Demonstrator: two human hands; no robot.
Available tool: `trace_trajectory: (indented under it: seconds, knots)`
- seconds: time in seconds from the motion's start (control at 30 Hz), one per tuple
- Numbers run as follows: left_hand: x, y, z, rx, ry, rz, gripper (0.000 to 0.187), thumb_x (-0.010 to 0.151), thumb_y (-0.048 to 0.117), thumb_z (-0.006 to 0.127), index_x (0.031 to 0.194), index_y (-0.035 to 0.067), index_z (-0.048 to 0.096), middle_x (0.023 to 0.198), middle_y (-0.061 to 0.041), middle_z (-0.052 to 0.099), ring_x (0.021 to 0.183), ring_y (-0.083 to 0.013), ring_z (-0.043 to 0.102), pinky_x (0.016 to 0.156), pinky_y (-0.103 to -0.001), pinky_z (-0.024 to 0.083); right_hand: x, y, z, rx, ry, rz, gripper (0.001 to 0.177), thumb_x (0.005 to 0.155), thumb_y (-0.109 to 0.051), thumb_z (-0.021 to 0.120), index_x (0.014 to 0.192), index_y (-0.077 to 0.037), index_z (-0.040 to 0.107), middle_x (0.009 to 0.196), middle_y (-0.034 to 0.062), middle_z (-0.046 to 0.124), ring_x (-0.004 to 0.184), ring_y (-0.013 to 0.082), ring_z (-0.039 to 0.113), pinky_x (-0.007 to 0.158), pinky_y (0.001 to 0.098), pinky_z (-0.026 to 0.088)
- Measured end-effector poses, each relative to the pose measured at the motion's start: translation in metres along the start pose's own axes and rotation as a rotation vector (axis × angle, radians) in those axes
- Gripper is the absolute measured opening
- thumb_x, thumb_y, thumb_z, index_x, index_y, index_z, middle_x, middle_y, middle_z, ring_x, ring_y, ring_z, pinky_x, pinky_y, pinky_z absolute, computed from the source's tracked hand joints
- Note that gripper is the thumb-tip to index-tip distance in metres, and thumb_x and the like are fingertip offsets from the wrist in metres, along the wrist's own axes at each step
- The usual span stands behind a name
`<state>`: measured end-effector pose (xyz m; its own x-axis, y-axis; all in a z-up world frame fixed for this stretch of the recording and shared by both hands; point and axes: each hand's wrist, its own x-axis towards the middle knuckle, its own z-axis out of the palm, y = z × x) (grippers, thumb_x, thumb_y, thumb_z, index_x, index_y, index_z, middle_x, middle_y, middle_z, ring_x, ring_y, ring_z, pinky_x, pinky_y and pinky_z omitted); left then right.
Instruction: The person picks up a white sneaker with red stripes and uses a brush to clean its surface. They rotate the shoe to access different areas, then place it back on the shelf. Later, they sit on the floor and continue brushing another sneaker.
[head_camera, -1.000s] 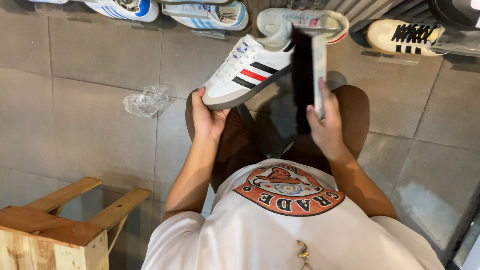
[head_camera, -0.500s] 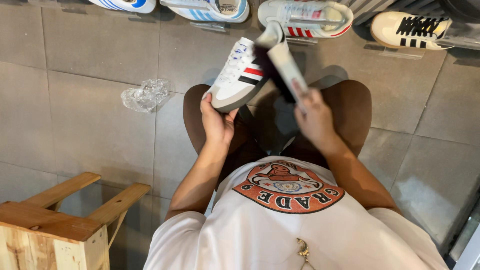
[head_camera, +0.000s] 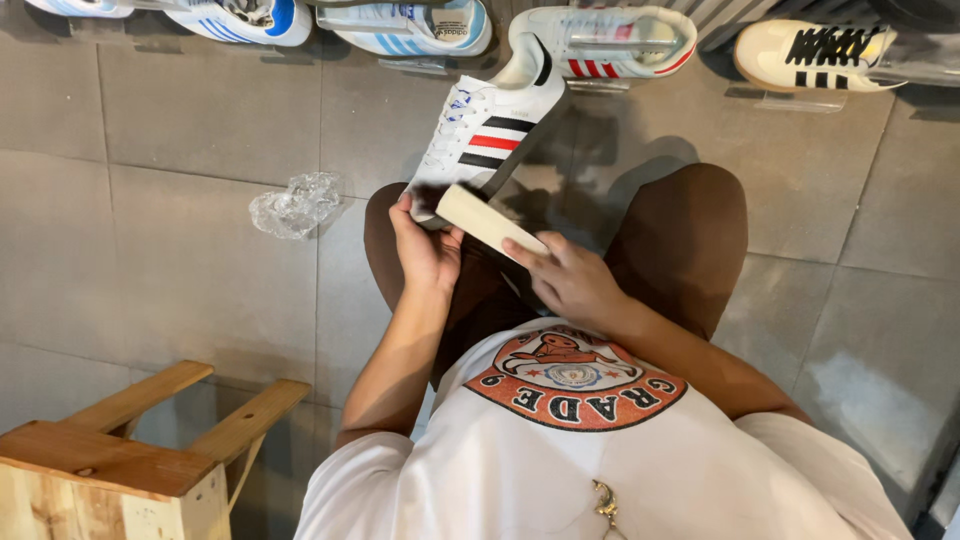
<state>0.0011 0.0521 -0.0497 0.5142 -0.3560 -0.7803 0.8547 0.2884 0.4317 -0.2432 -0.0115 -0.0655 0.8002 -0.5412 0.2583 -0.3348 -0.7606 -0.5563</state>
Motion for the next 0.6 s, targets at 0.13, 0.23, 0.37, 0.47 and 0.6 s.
trace_trajectory:
  seconds: [0.13, 0.23, 0.37, 0.47, 0.6]
  knots:
    - [-0.011, 0.019, 0.003, 0.029, -0.008, -0.052, 0.046, 0.086, 0.037, 0.068, 0.119, 0.006, 0.059, 0.116, -0.018, 0.069, 0.100, -0.0441, 0.072, 0.087, -0.061, 0.062, 0.002, 0.034, -0.010, -0.017, 0.023, 0.053, 0.037, 0.088, -0.022, 0.069, 0.125, -0.018, 0.074, 0.125, 0.0163, 0.064, 0.081, 0.0412, 0.073, 0.066, 0.0490, 0.059]
    - [-0.026, 0.032, 0.007, 0.046, -0.025, -0.076, 0.048, 0.085, 0.038, 0.067, 0.119, 0.005, 0.059, 0.114, -0.018, 0.069, 0.099, -0.0434, 0.073, 0.086, -0.059, 0.063, 0.001, 0.073, -0.033, -0.051, 0.117, 0.182, 0.049, 0.091, -0.018, 0.070, 0.139, -0.017, 0.066, 0.126, 0.0149, 0.064, 0.089, 0.0412, 0.072, 0.071, 0.0467, 0.058]
    - [-0.021, 0.047, -0.001, 0.041, -0.074, -0.073, 0.050, 0.082, 0.042, 0.067, 0.118, 0.006, 0.063, 0.113, -0.018, 0.072, 0.099, -0.0428, 0.074, 0.085, -0.061, 0.063, 0.007, 0.088, -0.088, 0.072, 0.206, 0.348, 0.073, 0.098, -0.004, 0.067, 0.165, -0.016, 0.043, 0.122, 0.0221, 0.059, 0.104, 0.0441, 0.064, 0.086, 0.0473, 0.052]
    - [-0.012, 0.055, -0.008, 0.059, -0.130, -0.021, 0.054, 0.081, 0.043, 0.065, 0.124, 0.011, 0.067, 0.117, -0.018, 0.073, 0.102, -0.0428, 0.074, 0.085, -0.063, 0.063, -0.001, 0.108, -0.090, 0.342, 0.266, 0.397, 0.076, 0.101, 0.006, 0.061, 0.168, -0.020, 0.036, 0.132, 0.0241, 0.057, 0.119, 0.0392, 0.059, 0.102, 0.0466, 0.046]
    - [0.004, 0.059, -0.022, 0.160, -0.179, 0.111, 0.055, 0.084, 0.040, 0.065, 0.133, 0.016, 0.064, 0.122, -0.015, 0.072, 0.107, -0.0371, 0.074, 0.088, -0.059, 0.064, 0.015, 0.049, -0.101, 0.350, 0.217, 0.396, 0.063, 0.098, -0.004, 0.070, 0.157, -0.010, 0.051, 0.131, 0.0285, 0.058, 0.121, 0.0417, 0.059, 0.102, 0.0490, 0.045]
